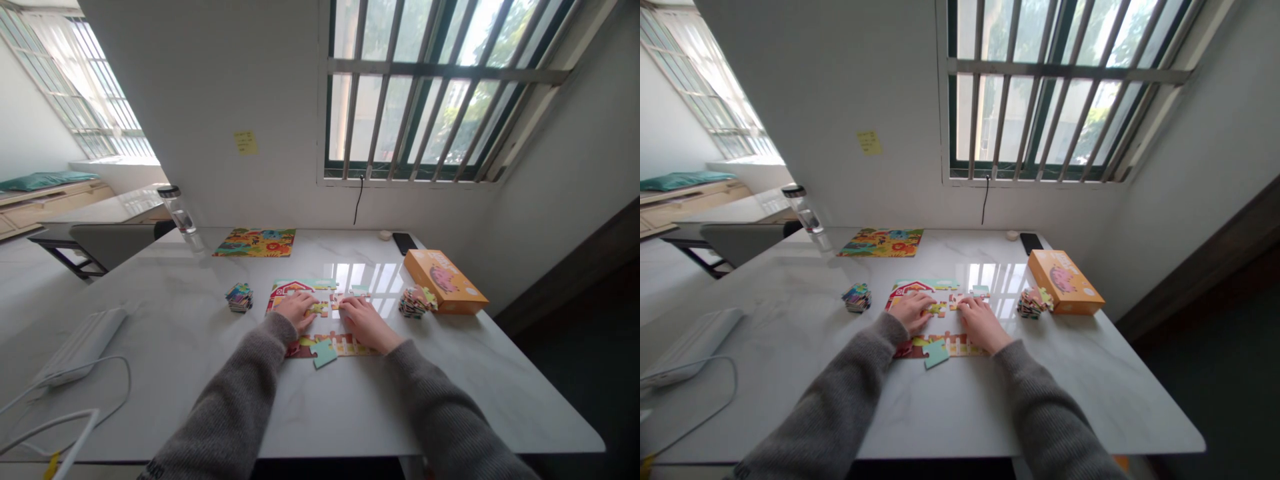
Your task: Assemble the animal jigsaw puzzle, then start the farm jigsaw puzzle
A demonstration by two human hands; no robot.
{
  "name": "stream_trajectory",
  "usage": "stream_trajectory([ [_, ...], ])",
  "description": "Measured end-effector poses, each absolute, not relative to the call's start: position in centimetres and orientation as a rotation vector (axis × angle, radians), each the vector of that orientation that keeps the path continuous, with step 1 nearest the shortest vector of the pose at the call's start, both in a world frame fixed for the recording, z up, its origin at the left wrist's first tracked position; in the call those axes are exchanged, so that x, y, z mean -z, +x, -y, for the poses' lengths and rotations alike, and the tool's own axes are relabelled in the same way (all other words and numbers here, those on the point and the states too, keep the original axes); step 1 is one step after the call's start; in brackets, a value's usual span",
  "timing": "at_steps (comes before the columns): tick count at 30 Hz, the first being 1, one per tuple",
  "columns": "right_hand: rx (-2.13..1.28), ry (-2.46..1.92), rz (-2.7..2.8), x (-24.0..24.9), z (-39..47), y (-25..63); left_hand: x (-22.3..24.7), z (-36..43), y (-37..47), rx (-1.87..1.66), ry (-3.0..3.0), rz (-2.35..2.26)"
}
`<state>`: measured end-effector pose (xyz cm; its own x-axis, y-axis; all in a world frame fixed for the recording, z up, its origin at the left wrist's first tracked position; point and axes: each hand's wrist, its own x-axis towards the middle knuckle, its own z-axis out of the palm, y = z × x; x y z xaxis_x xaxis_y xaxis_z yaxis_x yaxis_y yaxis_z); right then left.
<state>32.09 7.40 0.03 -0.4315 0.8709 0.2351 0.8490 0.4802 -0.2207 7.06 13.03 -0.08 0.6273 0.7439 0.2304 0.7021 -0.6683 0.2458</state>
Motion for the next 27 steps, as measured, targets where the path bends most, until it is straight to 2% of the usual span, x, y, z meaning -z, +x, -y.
stream_trajectory([
  [7, -0.147, -1.377, 2.382, 0.5, -7.5, 32.2, 0.1, -12.0, 7.5, -0.364, 2.669, -1.263],
  [21, -0.236, -1.304, 2.347, 0.5, -7.7, 32.4, 1.5, -13.2, 7.3, -0.55, 2.617, -1.251],
  [27, -0.229, -1.277, 2.312, -1.3, -6.4, 31.7, 1.7, -13.2, 7.3, -0.584, 2.619, -1.239],
])
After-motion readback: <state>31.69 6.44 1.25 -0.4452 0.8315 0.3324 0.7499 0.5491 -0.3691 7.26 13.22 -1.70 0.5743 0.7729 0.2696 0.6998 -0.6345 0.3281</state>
